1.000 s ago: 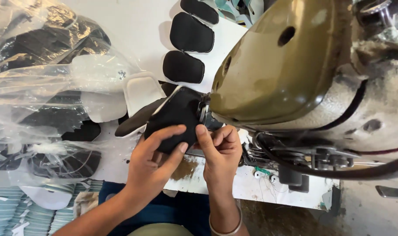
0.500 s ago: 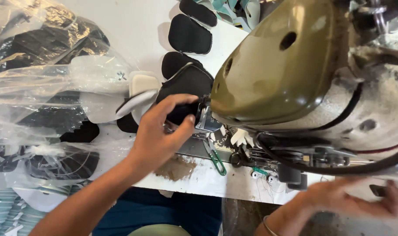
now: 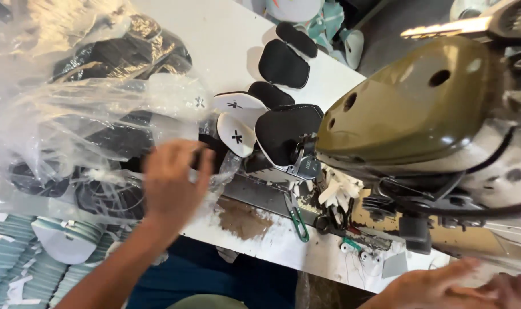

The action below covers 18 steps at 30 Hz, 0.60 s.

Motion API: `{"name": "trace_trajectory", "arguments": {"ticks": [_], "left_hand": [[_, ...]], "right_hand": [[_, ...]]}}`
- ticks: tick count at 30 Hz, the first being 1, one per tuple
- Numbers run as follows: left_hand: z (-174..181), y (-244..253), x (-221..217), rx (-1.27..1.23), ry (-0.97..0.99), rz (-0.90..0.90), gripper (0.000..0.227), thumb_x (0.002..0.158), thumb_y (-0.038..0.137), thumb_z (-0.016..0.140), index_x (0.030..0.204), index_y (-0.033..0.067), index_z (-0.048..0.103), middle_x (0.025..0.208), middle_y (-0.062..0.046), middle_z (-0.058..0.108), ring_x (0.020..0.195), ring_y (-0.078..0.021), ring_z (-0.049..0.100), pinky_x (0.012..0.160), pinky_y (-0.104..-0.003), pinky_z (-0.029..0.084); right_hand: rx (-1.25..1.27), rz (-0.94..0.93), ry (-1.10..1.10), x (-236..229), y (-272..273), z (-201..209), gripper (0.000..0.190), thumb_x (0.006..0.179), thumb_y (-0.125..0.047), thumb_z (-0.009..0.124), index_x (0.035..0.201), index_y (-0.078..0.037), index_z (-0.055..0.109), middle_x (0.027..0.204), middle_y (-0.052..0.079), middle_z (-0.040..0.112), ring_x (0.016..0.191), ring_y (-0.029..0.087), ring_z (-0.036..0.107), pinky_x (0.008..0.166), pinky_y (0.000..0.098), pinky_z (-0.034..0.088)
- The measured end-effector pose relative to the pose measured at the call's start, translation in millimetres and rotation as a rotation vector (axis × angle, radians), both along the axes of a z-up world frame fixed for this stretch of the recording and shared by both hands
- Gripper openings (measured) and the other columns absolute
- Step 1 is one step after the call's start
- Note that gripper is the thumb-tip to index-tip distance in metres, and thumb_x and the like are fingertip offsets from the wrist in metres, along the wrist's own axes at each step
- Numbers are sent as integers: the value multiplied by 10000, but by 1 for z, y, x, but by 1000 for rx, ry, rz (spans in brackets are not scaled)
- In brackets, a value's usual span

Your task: The person uses a sewing machine to stitch the edges of black and white shoe parts. They guide the material under the needle, sew along the perimeter, and then use scissors to cut the thread before moving to the next piece.

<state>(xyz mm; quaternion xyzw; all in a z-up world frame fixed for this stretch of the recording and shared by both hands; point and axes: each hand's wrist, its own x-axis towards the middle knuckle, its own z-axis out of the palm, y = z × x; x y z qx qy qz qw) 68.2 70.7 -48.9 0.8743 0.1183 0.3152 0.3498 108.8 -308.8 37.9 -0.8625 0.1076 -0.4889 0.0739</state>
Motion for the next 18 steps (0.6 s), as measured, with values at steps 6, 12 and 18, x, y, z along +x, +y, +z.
{"name": "trace_trajectory", "arguments": {"ticks": [6,12,18], "left_hand": [[-28,47,-4,329,393,314,816,822,438,855,1355,-66,500,1098,-211,663,990,-391,622,843,-496,420],[-13,14,-26,-201,61,220,543,865,190,829,1288,-34,572,1082,-137,706,980,-311,667,942,-468,458],[20,-50,-104,191,-217,-198,281,790,48,801,1063,76,743,1005,-55,716,945,-251,677,848,-416,515]], "right_hand": [[605,606,51,-12,52,-70,235,1017,-207,653,1140,-43,538,1159,118,615,1064,199,622,907,343,590],[1110,1041,841,-63,117,-101,253,954,-128,710,1173,-16,650,1186,117,679,1073,183,641,938,322,528],[1836,1094,1215,-88,144,-68,472,967,-367,564,1305,-42,623,1117,85,724,977,164,684,843,316,568]]}}
